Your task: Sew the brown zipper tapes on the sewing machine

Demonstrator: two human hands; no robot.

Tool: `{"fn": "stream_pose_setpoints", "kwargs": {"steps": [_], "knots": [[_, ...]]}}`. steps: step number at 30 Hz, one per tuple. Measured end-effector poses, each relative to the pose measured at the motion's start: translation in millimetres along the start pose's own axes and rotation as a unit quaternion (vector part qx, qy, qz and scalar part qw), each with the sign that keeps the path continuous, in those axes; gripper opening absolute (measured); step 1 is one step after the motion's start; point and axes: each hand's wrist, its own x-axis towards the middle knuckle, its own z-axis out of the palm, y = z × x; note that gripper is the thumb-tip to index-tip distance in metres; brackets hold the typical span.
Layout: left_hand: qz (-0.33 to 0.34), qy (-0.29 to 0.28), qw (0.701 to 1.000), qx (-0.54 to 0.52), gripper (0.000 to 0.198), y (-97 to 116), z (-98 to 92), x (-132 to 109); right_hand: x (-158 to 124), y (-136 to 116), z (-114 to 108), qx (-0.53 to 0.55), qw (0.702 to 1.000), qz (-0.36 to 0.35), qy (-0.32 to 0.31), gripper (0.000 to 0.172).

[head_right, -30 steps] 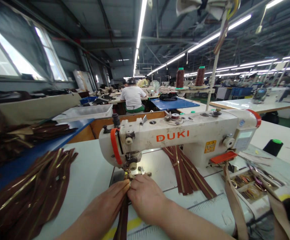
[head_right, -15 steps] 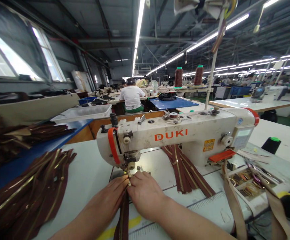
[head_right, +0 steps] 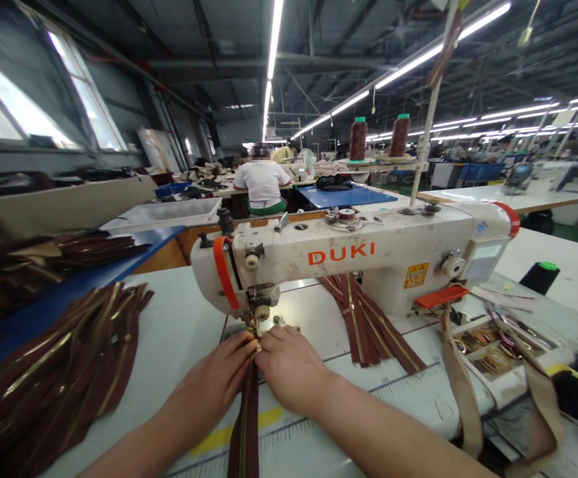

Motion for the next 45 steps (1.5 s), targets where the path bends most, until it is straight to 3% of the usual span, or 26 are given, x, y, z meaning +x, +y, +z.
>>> {"fn": "stream_pose_setpoints", "kwargs": {"steps": [11,35,38,45], "knots": [[-0.036,-0.036,0.998,-0.023,0.027,7,-7.9,3,-1,0,-1,0.009,1.0,-0.003,-0.002,0.012],[-0.005,0.005,0.999,0.051,0.029,9,-8.3,-1,1,1,-4,0.013,1.0,0.025,-0.009,0.017],[0.013,0.025,0.998,0.058,0.031,24,-16.1,-15,-9,-6,-10,0.021,0.999,0.044,-0.018,0.015],[0.126,0.072,0.988,0.051,0.032,83,-26.4,-60,-49,-43,-20,0.108,0.988,0.113,0.007,0.019]]}}
